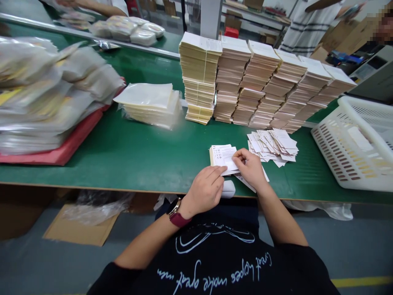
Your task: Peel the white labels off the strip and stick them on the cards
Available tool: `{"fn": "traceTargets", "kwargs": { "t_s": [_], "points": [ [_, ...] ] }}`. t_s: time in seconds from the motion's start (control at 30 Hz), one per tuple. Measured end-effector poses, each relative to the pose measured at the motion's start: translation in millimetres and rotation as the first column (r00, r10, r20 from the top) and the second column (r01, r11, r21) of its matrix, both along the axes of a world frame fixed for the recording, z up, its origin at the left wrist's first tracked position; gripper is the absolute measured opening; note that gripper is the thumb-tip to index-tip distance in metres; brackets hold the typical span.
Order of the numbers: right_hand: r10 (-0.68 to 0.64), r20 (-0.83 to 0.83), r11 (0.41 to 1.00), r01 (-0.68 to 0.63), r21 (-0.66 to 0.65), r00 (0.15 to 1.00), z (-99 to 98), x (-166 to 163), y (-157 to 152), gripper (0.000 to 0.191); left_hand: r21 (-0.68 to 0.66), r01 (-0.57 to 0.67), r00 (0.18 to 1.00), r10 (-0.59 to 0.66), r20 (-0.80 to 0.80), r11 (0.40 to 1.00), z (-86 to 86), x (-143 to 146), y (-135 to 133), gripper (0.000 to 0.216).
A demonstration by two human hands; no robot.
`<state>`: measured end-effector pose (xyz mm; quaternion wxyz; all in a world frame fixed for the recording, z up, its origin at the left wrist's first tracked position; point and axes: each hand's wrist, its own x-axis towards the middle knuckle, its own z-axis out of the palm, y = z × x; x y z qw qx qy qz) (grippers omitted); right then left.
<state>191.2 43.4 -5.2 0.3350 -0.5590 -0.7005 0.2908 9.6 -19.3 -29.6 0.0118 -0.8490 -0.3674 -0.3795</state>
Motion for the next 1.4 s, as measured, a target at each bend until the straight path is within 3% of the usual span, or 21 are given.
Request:
{"fn": "traceTargets", "kwargs": {
  "t_s": [0.1,0.17,0.3,0.37,0.5,0.6,0.73,0.87,0.93,1.03,1.1,1.17,1.2,1.3,1.4],
  "points": [
    [-0.035,0.252,0.987,-0.006,0.161,0.967,-2.3,-5,-4,0.012,0.009,0.004,0.999,-0.003,-0.046,1.0,-0.6,1,1,0.014],
    [-0.12,0.461,0.962,-0.012,0.274,0.879,-2.1,-9,-8,0.018,0.015,-0.001,0.999,0.002,-0.054,1.0,-0.7,2,1,0.014],
    [-0.282,0.646,0.938,0.061,0.342,0.709,3.1,-8,-12,0.053,0.017,-0.003,0.998,0.004,-0.055,1.0,0.1,3,2,0.014],
    [-0.252,0.653,0.961,0.104,0.257,0.714,5.7,-2,-9,0.051,0.021,-0.005,0.998,0.006,-0.061,1.0,0.7,3,2,0.014],
    [-0.111,0.406,0.994,0.109,0.028,0.907,4.8,8,-2,0.027,0.029,-0.014,0.997,0.016,-0.071,0.999,1.6,2,2,0.013],
    [-0.099,0.252,0.994,0.085,0.066,0.963,-0.2,6,1,0.012,0.028,-0.013,0.996,0.016,-0.082,1.0,1.1,2,4,0.012],
    [-0.119,0.297,0.983,0.069,0.173,0.948,-3.3,4,0,0.008,0.032,-0.011,0.997,0.013,-0.072,0.999,-1.6,2,5,0.014],
    [-0.17,0.184,0.983,0.152,0.107,0.968,2.3,33,-11,0.014,0.018,-0.007,0.996,0.005,0.093,1.0,-3.7,-3,3,0.018],
    [-0.17,0.359,0.984,0.137,0.114,0.918,6.8,52,-22,0.025,-0.016,0.012,0.981,-0.009,0.191,1.0,-2.9,-5,2,0.02],
    [-0.291,0.597,0.944,0.124,0.306,0.747,13.0,64,-43,0.042,-0.051,0.053,0.963,-0.038,0.265,0.997,-0.1,-7,3,0.021],
    [-0.225,0.529,0.935,0.03,0.353,0.818,15.2,55,-57,0.046,-0.064,0.071,0.959,-0.05,0.279,0.995,1.9,-6,4,0.021],
    [0.01,0.305,0.944,-0.109,0.311,0.952,14.7,37,-68,0.036,-0.073,0.075,0.958,-0.052,0.282,0.994,3.5,-5,5,0.021],
    [0.115,0.156,0.946,-0.156,0.283,0.981,13.3,28,-72,0.025,-0.076,0.072,0.959,-0.048,0.279,0.995,4.1,-5,5,0.021],
    [0.166,-0.176,0.964,-0.121,0.239,0.97,5.5,6,-77,0.005,-0.093,0.042,0.969,-0.018,0.245,0.995,4.6,-3,2,0.022],
    [0.135,-0.298,0.983,-0.091,0.158,0.945,-3.0,0,-77,0.004,-0.097,-0.027,0.969,0.05,0.243,0.995,3.3,-3,-2,0.012]
  ]
}}
